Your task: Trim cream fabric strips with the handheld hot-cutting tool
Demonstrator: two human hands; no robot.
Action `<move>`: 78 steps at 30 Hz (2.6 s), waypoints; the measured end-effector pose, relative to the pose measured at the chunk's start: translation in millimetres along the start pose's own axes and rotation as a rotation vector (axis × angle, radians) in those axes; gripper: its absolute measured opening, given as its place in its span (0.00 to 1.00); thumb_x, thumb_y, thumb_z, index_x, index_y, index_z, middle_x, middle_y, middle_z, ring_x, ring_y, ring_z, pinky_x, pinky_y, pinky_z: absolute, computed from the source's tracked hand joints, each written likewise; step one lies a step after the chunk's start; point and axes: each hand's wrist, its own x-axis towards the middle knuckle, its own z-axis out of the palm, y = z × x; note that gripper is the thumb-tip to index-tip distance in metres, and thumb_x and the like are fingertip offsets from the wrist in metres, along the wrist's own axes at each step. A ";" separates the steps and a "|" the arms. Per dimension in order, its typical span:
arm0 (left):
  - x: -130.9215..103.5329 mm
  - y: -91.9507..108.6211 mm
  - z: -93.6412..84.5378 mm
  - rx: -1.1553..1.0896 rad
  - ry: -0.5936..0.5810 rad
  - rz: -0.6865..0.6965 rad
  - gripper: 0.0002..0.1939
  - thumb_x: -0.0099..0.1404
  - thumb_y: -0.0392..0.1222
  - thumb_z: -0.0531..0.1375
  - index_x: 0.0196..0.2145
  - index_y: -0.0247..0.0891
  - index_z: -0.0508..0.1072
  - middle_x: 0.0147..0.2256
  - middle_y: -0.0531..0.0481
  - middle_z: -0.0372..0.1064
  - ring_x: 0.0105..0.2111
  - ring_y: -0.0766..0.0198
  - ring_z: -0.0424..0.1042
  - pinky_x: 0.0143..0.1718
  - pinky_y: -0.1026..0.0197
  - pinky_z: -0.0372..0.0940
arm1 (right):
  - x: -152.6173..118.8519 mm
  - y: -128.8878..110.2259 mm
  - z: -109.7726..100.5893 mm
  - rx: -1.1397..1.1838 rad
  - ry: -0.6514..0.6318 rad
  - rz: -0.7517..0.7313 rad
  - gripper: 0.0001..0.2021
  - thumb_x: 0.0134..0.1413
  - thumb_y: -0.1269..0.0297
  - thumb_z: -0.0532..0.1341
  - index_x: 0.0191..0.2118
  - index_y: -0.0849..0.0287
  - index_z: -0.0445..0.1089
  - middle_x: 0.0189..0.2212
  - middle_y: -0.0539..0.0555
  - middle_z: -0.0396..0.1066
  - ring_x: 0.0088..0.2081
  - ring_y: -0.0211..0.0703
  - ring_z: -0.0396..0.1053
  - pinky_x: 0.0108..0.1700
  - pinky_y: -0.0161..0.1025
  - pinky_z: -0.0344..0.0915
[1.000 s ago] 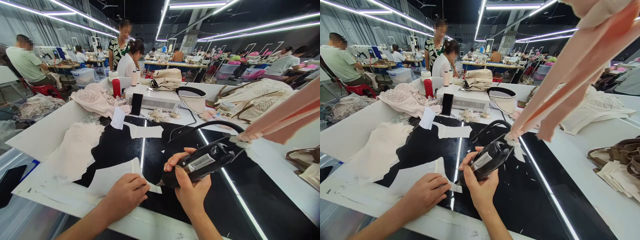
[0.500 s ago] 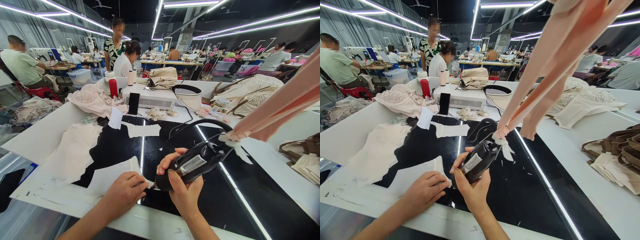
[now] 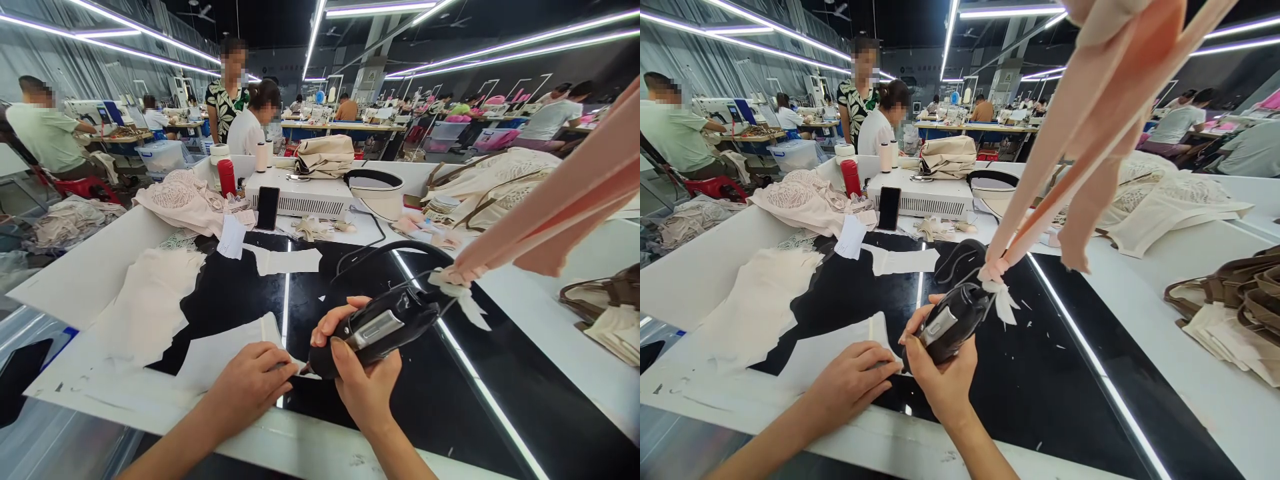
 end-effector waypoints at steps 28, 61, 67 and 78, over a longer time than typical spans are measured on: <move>-1.7 -0.4 -0.7 0.026 -0.007 0.010 0.12 0.78 0.38 0.52 0.54 0.38 0.72 0.47 0.45 0.75 0.47 0.54 0.75 0.48 0.52 0.74 | -0.1 -3.6 -14.1 0.002 0.032 -0.017 0.16 0.59 0.65 0.69 0.51 0.49 0.68 0.30 0.46 0.72 0.27 0.37 0.72 0.31 0.37 0.72; 45.8 -6.8 -42.8 -0.072 -0.389 -0.099 0.17 0.66 0.30 0.67 0.50 0.40 0.70 0.54 0.47 0.72 0.59 0.54 0.69 0.60 0.50 0.68 | 16.7 6.2 -11.8 -0.051 0.108 0.012 0.17 0.53 0.66 0.68 0.47 0.50 0.67 0.29 0.45 0.73 0.24 0.36 0.70 0.29 0.37 0.72; 56.8 -32.5 -32.9 -0.199 -0.541 -0.009 0.23 0.63 0.41 0.72 0.52 0.42 0.69 0.59 0.44 0.70 0.69 0.49 0.56 0.69 0.36 0.53 | 12.6 6.2 -5.3 -0.071 0.121 0.052 0.15 0.53 0.65 0.68 0.45 0.51 0.67 0.28 0.46 0.72 0.25 0.37 0.70 0.29 0.38 0.72; 48.3 -43.3 -33.8 -0.171 -0.547 -0.025 0.27 0.60 0.44 0.74 0.54 0.44 0.71 0.57 0.45 0.71 0.70 0.45 0.53 0.68 0.26 0.45 | 11.4 12.0 8.4 -0.055 0.071 0.070 0.13 0.51 0.62 0.68 0.40 0.52 0.66 0.28 0.47 0.71 0.25 0.39 0.69 0.28 0.39 0.71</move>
